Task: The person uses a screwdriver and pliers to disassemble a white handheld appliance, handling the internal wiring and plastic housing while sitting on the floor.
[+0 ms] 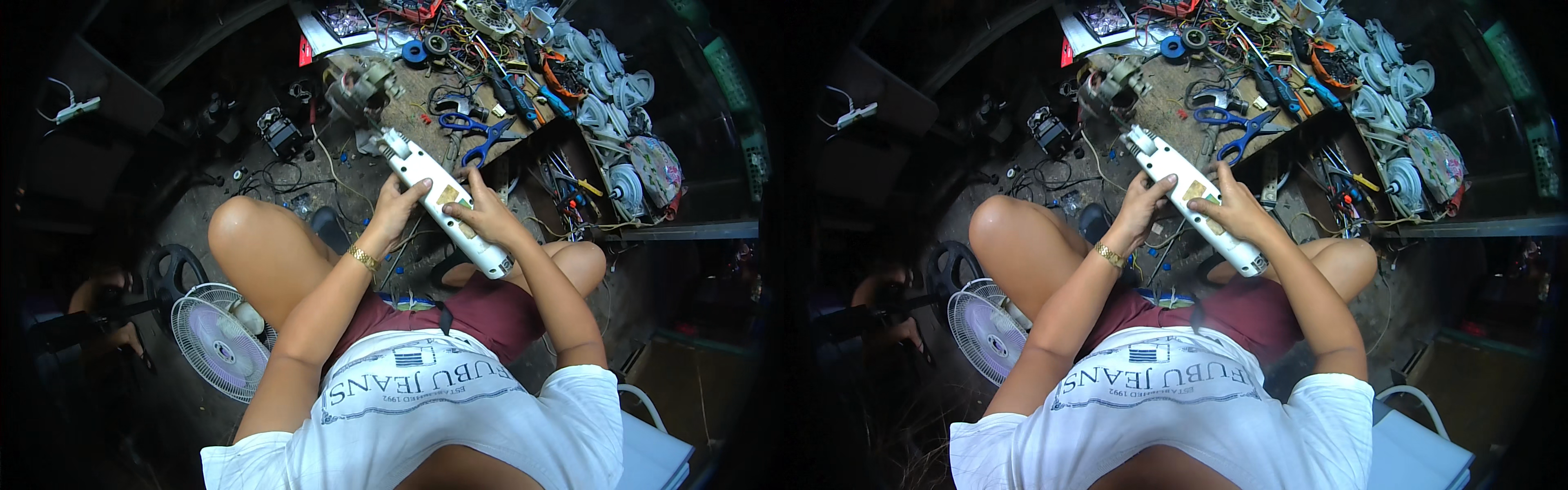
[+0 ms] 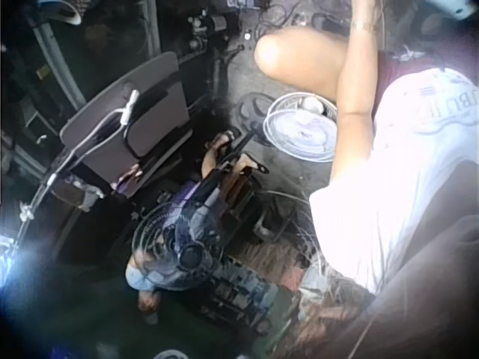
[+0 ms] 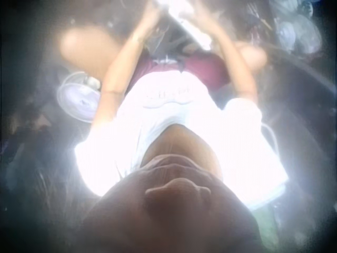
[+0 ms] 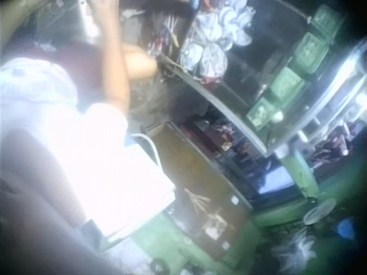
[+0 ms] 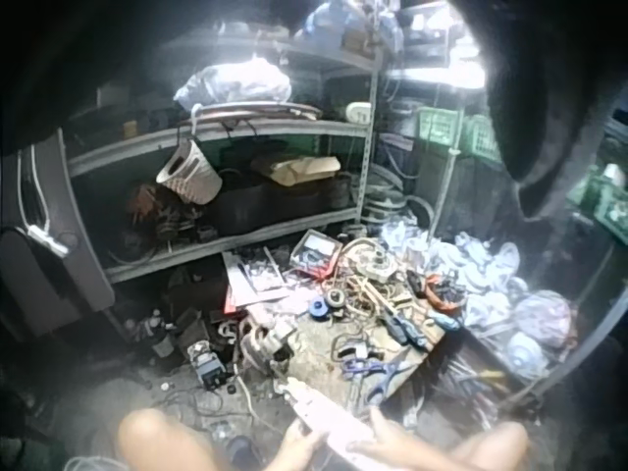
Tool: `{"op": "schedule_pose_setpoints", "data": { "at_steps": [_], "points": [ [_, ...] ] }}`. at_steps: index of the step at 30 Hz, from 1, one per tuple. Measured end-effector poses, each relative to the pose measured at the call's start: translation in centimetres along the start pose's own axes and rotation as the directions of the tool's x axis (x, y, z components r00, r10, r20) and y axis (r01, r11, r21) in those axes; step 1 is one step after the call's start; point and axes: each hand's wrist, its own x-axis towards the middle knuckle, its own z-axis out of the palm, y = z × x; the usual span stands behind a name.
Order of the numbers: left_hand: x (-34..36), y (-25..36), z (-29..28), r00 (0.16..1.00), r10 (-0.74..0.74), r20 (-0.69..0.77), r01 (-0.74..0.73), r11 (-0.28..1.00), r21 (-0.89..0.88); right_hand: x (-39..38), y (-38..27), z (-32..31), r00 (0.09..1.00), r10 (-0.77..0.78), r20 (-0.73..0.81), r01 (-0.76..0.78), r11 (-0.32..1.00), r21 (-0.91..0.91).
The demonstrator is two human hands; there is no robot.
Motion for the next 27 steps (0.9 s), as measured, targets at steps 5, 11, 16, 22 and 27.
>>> {"op": "schedule_pose_setpoints", "data": {
  "at_steps": [5, 11, 16, 22, 27],
  "points": [
    [-0.6, -1.3, -0.2, 1.000, 0.012, -0.023, -0.011, 0.999, 0.033, 0.2, 2.5, -0.5, 0.999, -0.004, 0.032, 0.010, 0.986, -0.164],
    [0.6, -1.5, -0.2, 0.999, -0.023, -0.035, 0.024, 0.998, 0.053, -1.3, 3.6, -1.8, 0.998, -0.059, 0.026, 0.063, 0.975, -0.215],
    [1.7, -2.2, -0.9, 0.998, -0.056, -0.012, 0.056, 0.998, -0.007, -2.4, 1.9, -0.9, 0.998, 0.052, 0.021, -0.048, 0.984, -0.173],
    [1.5, -2.7, -2.1, 0.999, -0.022, -0.029, 0.024, 0.996, 0.087, -3.6, 2.0, 1.7, 0.993, 0.039, -0.112, -0.055, 0.989, -0.135],
    [1.1, -2.0, -1.0, 0.995, 0.061, -0.085, -0.042, 0.976, 0.213, -2.9, 2.7, 1.2, 0.994, 0.097, -0.044, -0.099, 0.994, -0.045]
  ]
}}
